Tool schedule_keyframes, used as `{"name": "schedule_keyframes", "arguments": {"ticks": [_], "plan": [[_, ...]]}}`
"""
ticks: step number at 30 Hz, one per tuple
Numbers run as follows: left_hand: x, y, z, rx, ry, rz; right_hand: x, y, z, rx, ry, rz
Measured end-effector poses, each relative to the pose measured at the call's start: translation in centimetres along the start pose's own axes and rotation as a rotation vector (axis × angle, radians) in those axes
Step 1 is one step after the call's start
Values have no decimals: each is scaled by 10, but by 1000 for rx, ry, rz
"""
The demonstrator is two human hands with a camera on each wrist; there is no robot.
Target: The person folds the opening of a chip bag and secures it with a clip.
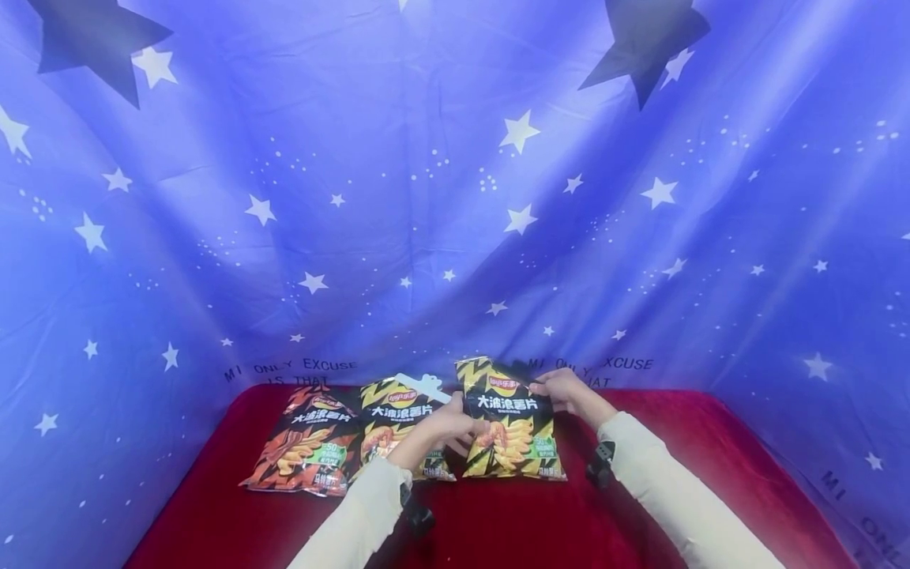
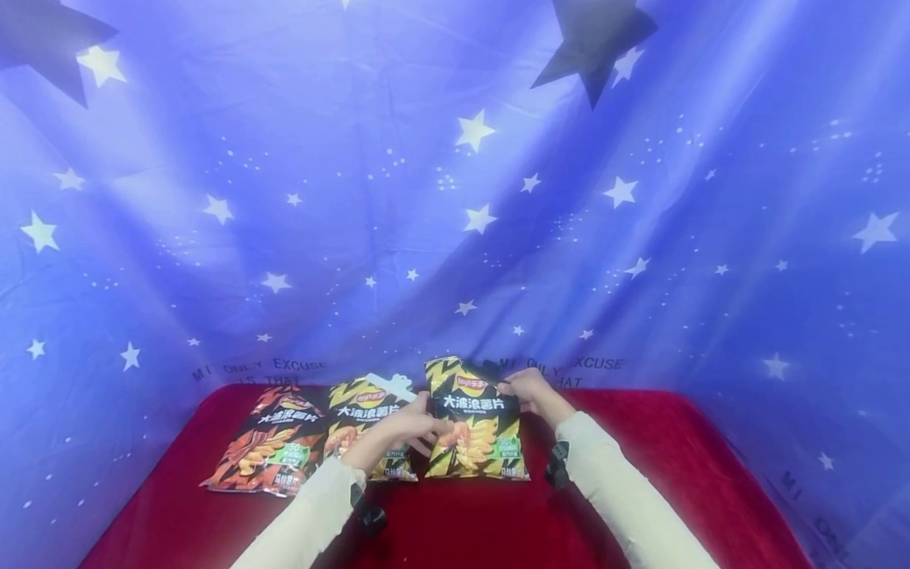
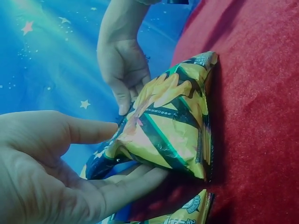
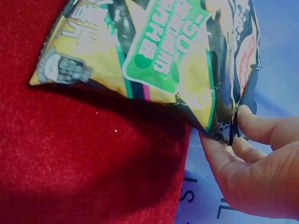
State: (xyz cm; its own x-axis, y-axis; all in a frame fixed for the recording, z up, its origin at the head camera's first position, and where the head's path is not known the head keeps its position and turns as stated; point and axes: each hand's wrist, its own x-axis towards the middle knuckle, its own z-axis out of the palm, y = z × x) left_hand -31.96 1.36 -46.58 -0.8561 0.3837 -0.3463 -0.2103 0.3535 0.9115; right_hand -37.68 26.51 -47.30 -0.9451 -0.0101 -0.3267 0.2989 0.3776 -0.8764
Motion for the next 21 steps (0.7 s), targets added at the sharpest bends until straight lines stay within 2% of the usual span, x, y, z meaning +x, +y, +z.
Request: {"name": "schedule_keyframes", "arguments": {"ticks": [4,12,21], "plan": [[0,0,-2,-36,23,0,2,1,1,-11,14,-8],[0,-2,1,-55,158,27,1,5,0,-27,0,-1],[0,-2,3,-75,219,18,-2,5,-5,-49,6,65]]}}
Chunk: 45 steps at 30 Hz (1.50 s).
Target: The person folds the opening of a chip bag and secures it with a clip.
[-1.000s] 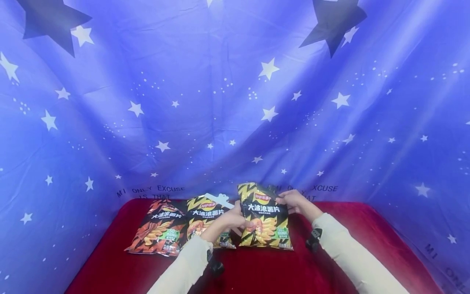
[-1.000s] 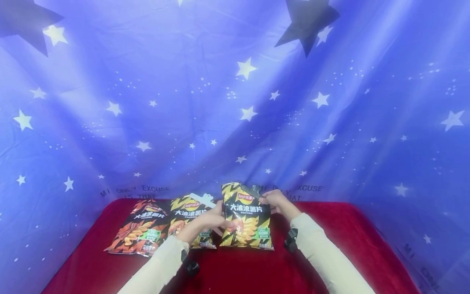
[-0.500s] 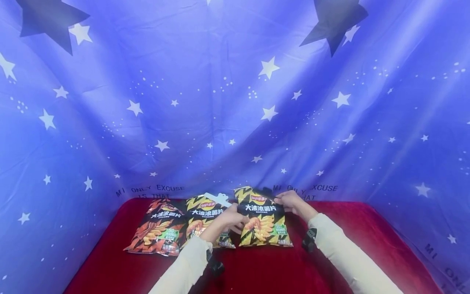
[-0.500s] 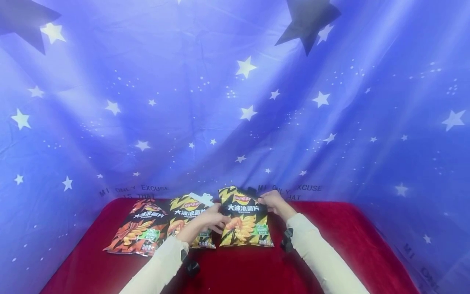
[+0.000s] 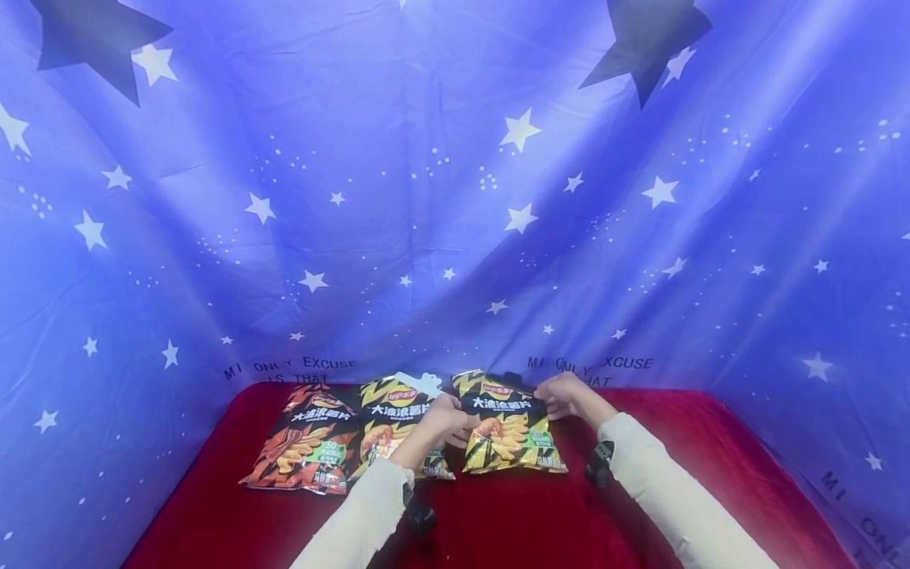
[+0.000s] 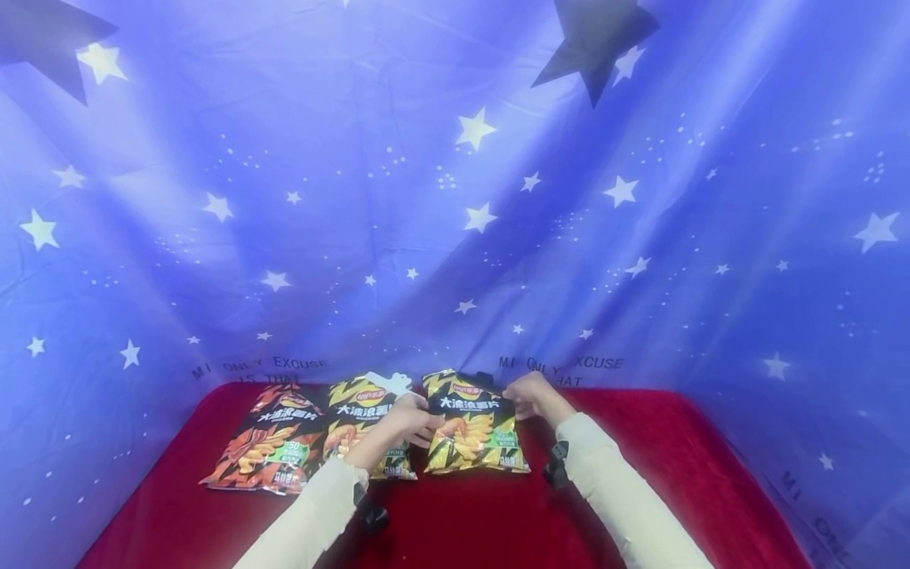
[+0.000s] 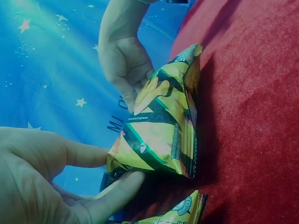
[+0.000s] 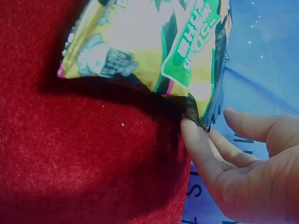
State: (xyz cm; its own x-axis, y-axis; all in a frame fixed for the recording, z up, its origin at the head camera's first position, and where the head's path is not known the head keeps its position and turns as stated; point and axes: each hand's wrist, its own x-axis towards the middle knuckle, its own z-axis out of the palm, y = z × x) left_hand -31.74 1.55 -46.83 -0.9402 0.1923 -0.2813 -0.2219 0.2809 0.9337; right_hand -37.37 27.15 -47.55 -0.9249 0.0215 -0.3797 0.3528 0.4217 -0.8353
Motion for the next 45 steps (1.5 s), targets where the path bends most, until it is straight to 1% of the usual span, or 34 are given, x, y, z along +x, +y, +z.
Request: {"name": "schedule_keyframes", "arguments": {"ticks": [5,13,17,22,25,32,41,45], "plan": [[2,-2,2,18,29,-4,0,3,2,-18,-12,4],[2,-2,6,88,56,-4,1,7,5,-26,-1,4],[1,-1,8,138,77,5,2,9,5,-26,-5,4],[2,0,10,205,101,0,3,11,5,-27,-1,9],[2,1,10,227,108,4,4,11,5,-28,-1,11],[2,2,9,250,117,7,3,8,6,-38,-1,15],[2,1,5,244,110,39,2,5,7,-35,17,25],[0,7,1,279,110,43,4,4,5,-27,25,30]]}}
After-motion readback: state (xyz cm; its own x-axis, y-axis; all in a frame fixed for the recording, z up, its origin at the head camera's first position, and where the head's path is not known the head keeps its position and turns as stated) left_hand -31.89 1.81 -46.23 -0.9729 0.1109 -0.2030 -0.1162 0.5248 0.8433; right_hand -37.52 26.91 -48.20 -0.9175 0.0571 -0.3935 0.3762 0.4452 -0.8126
